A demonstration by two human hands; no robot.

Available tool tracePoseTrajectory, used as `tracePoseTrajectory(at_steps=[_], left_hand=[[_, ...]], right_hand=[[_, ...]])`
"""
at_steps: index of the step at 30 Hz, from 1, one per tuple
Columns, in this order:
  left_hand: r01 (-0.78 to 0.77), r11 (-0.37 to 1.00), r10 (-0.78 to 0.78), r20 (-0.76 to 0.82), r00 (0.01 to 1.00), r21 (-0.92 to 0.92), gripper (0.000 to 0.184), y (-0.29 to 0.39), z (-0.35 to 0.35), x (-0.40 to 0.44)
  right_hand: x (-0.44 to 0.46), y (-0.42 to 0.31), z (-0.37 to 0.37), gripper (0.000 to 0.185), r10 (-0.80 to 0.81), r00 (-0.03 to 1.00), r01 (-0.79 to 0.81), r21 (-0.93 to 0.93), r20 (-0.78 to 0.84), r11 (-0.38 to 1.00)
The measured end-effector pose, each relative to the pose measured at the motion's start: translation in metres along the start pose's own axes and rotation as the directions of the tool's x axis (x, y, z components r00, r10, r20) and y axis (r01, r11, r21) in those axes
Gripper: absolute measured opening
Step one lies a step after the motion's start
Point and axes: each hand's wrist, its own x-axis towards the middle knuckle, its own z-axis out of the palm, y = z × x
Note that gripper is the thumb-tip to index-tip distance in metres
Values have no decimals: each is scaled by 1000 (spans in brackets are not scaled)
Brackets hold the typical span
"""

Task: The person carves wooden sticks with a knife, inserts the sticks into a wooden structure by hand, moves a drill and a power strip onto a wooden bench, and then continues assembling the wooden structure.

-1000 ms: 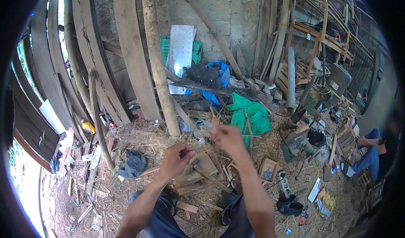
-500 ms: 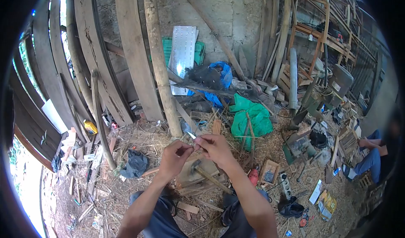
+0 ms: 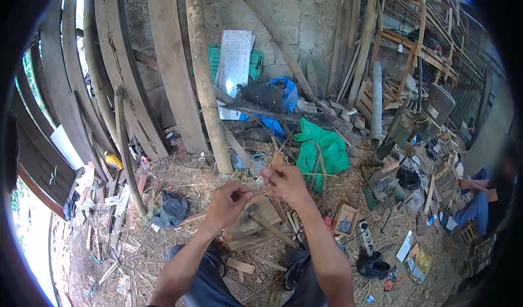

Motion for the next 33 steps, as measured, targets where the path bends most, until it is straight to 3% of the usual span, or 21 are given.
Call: tracePoseTrajectory(at_steps=[2, 3, 5, 9, 12, 14, 17, 28, 30, 31, 33], left_hand=[[55, 997, -52, 49, 997, -56, 8, -6, -3, -5], [111, 988, -100, 107, 989, -104, 8, -10, -4, -8], [111, 990, -104, 79, 991, -89, 9, -13, -9, -10], [101, 992, -102, -10, 995, -80, 11, -9, -19, -3], [117, 989, -120, -32, 992, -91, 11, -7, -16, -2], [103, 991, -105, -25, 994, -83, 11, -2, -14, -2], [64, 995, -66, -26, 997, -75, 10, -2, -9, -2], [-35, 997, 37, -17, 999, 74, 11, -1, 2, 0], [-36, 998, 35, 17, 999, 49, 11, -5, 2, -3], [-35, 998, 35, 11, 999, 46, 11, -7, 0, -6], [62, 997, -65, 69, 996, 39, 11, -9, -8, -12]], right_hand=[[10, 6, -17, 23, -167, 951, 111, -218, -259, 970], [10, 3, -34, 23, -168, 951, 111, -219, -260, 969], [10, -5, -65, 25, -88, 944, 94, 4, -318, 996], [-9, -12, -49, 27, -85, 954, 75, -46, -286, 996], [-13, -13, -16, 30, -137, 978, 141, 14, -156, 990], [-15, -12, 2, 24, -87, 996, 87, 105, -1, 991], [-8, -5, 10, 22, -29, 999, 26, 149, 21, 988], [1, -2, -11, 22, 14, 998, -9, 78, -55, 997], [10, 7, -24, 22, -100, 943, 61, -130, -318, 990], [12, 5, -39, 22, -101, 944, 61, -136, -315, 989], [11, -4, -71, 25, -104, 945, 137, 86, -310, 987]])
